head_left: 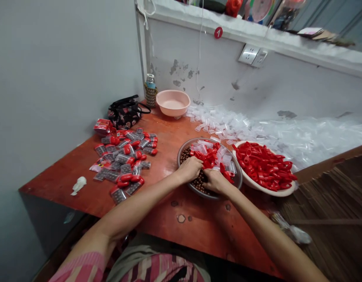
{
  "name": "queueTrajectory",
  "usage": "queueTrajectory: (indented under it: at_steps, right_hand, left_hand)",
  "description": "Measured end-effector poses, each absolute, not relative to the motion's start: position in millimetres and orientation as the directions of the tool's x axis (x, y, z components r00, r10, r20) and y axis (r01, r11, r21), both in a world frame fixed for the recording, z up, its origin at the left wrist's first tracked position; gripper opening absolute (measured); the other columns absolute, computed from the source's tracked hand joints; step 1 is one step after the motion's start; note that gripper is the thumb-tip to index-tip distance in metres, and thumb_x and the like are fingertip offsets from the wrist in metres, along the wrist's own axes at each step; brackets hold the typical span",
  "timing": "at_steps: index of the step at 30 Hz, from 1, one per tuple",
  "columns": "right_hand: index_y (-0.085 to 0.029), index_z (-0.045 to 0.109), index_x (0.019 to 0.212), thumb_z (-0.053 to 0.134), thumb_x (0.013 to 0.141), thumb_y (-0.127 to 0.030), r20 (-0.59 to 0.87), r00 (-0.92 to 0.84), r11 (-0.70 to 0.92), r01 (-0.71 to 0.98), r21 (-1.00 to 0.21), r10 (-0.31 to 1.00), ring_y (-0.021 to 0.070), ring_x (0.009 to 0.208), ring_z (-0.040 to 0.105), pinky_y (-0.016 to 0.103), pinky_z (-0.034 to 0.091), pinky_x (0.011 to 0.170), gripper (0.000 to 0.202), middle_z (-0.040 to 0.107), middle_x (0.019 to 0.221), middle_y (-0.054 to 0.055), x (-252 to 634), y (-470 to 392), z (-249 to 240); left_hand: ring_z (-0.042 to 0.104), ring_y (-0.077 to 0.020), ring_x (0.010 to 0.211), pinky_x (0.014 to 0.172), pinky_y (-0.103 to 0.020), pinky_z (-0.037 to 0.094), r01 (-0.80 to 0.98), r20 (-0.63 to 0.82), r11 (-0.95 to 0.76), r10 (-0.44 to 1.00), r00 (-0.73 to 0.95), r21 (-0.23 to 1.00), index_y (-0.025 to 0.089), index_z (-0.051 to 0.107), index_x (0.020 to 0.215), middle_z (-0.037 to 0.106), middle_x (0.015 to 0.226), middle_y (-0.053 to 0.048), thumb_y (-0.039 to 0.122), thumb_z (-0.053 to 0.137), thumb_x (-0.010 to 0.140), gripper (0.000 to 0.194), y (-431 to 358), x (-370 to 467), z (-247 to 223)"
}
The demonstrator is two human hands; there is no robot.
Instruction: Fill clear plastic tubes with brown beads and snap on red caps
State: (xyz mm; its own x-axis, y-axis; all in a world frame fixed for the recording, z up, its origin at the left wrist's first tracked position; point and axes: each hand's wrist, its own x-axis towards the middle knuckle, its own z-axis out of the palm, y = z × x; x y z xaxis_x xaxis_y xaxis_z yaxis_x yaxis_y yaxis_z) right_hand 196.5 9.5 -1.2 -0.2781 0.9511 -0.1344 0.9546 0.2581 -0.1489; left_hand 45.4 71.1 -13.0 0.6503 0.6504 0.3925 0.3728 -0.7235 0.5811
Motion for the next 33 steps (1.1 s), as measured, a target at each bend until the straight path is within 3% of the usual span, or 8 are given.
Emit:
queueTrajectory:
  at_steps: [3,7,11,16,21,25,28,33]
  right_hand:
    - [-0.016,0.054,0.101,0.054,0.069,-0.023,-0.054,-0.244,0.207,0.904,-0.373,0.968,0.018,0.077,0.059,0.028,0.044,0.069,0.032,0.064,0.089,0.005,199.9,8.7,-4.7]
    - [-0.021,0.053,0.103,0.059,0.067,-0.022,0.006,-0.14,0.079,0.52,-0.85,0.99,0.0169,0.089,0.058,0.033,0.044,0.084,0.036,0.063,0.097,0.001,211.2,1.2,-2.9]
    - [-0.023,0.054,0.105,0.065,0.066,-0.022,-0.007,-0.122,0.02,0.218,-0.976,0.992,0.0182,0.1,0.056,0.035,0.041,0.091,0.041,0.061,0.107,0.002,211.3,-3.3,0.8]
    - [-0.026,0.054,0.108,0.066,0.068,-0.026,-0.022,-0.095,-0.013,0.096,-0.995,0.995,0.0199,0.101,0.057,0.037,0.045,0.087,0.042,0.061,0.111,0.002,209.5,-5.4,0.4]
    - [-0.029,0.052,0.113,0.064,0.071,-0.027,0.096,-0.079,0.118,0.37,-0.922,0.992,0.0204,0.093,0.06,0.039,0.046,0.086,0.044,0.064,0.102,0.002,218.7,-9.0,9.4]
    - [-0.03,0.061,0.101,0.061,0.072,-0.027,0.188,-0.134,0.231,0.563,-0.794,0.973,0.0218,0.09,0.06,0.041,0.045,0.085,0.028,0.066,0.096,0.001,223.1,-12.1,21.2]
    - [-0.028,0.059,0.099,0.059,0.074,-0.027,0.181,-0.155,0.238,0.595,-0.768,0.971,0.0198,0.085,0.061,0.036,0.046,0.079,0.025,0.066,0.092,0.001,223.7,-13.7,24.7]
    - [-0.023,0.058,0.084,0.057,0.075,-0.026,0.069,-0.294,0.258,0.676,-0.69,0.953,0.0145,0.067,0.056,0.026,0.045,0.063,0.01,0.062,0.074,-0.001,224.0,-20.3,25.3]
  left_hand:
    - [0.059,-0.0185,0.097,0.091,-0.032,0.043,0.309,0.497,-0.733,0.652,0.572,0.606,0.015,0.067,0.092,0.066,0.101,-0.009,0.005,0.043,0.075,0.03,68.8,35.9,-13.3]
    - [0.06,-0.0152,0.096,0.091,-0.03,0.044,0.241,0.466,-0.601,0.767,0.441,0.762,0.018,0.063,0.104,0.066,0.104,-0.005,0.005,0.041,0.077,0.037,61.5,29.9,-10.3]
    - [0.059,-0.018,0.101,0.092,-0.031,0.043,0.19,0.304,-0.459,0.793,0.528,0.868,0.019,0.056,0.117,0.063,0.112,-0.005,0.009,0.05,0.071,0.047,56.8,35.0,-7.4]
    - [0.06,-0.02,0.097,0.088,-0.031,0.045,-0.012,0.23,-0.292,0.726,0.648,0.956,0.016,0.06,0.111,0.066,0.106,-0.005,0.016,0.054,0.072,0.039,55.0,39.8,-5.8]
    - [0.063,-0.0193,0.084,0.078,-0.031,0.049,-0.122,0.141,-0.079,0.714,0.686,0.989,0.015,0.065,0.102,0.069,0.095,-0.006,0.024,0.058,0.071,0.034,55.9,41.1,-7.8]
    - [0.064,-0.0185,0.077,0.072,-0.029,0.05,-0.189,0.087,0.074,0.691,0.718,0.979,0.014,0.067,0.098,0.07,0.091,-0.006,0.024,0.063,0.066,0.034,57.7,41.9,-8.7]
    - [0.064,-0.019,0.081,0.075,-0.029,0.049,-0.155,0.102,0.016,0.683,0.723,0.988,0.013,0.067,0.098,0.07,0.092,-0.006,0.022,0.061,0.067,0.033,57.1,40.2,-7.0]
    - [0.063,-0.0191,0.087,0.082,-0.027,0.044,0.012,0.199,-0.321,0.617,0.761,0.947,0.016,0.068,0.097,0.07,0.091,-0.003,0.018,0.056,0.071,0.029,50.7,36.2,-3.1]
